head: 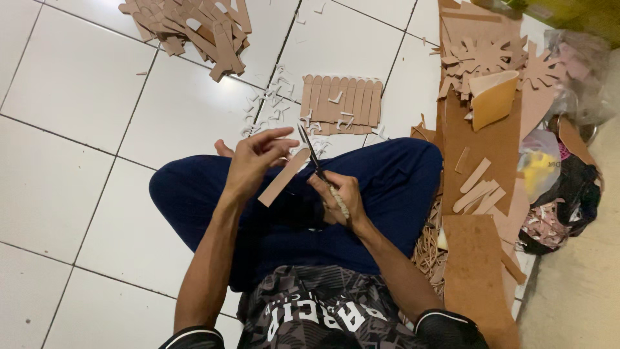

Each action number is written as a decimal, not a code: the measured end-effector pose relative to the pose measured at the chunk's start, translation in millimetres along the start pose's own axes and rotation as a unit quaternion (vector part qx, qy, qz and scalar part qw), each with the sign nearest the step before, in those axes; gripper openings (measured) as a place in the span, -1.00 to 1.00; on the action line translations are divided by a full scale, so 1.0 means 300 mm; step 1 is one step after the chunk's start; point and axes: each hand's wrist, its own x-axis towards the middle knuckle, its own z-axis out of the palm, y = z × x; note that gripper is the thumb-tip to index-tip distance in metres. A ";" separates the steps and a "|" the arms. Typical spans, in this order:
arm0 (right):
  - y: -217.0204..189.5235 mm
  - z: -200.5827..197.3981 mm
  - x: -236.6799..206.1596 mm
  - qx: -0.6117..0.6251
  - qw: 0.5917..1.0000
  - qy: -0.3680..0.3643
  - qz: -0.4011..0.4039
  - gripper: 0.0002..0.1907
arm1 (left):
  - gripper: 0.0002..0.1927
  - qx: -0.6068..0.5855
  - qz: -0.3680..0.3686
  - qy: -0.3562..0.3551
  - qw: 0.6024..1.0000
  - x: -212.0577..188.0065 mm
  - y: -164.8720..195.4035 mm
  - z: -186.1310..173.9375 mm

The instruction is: The person sits on the floor and uses shears to cut small rectangular pieces of light brown craft material into smaller shapes. The person handles the material one piece at a time, cutting and placing the finished pieces into a pile on the floor.

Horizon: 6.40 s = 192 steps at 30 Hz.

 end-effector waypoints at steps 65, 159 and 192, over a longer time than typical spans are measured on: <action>0.223 0.013 0.162 0.199 0.973 -0.003 0.118 -0.63 | -0.27 0.365 0.128 0.381 0.840 0.559 0.025 -0.578; 0.140 -0.013 0.200 -0.020 0.974 0.136 -0.179 -0.50 | -0.42 -0.142 0.037 -0.024 0.989 0.146 0.065 0.180; 0.090 0.041 0.069 0.067 0.997 0.025 0.001 -0.65 | -0.68 0.138 0.121 0.171 0.968 0.230 -0.038 0.025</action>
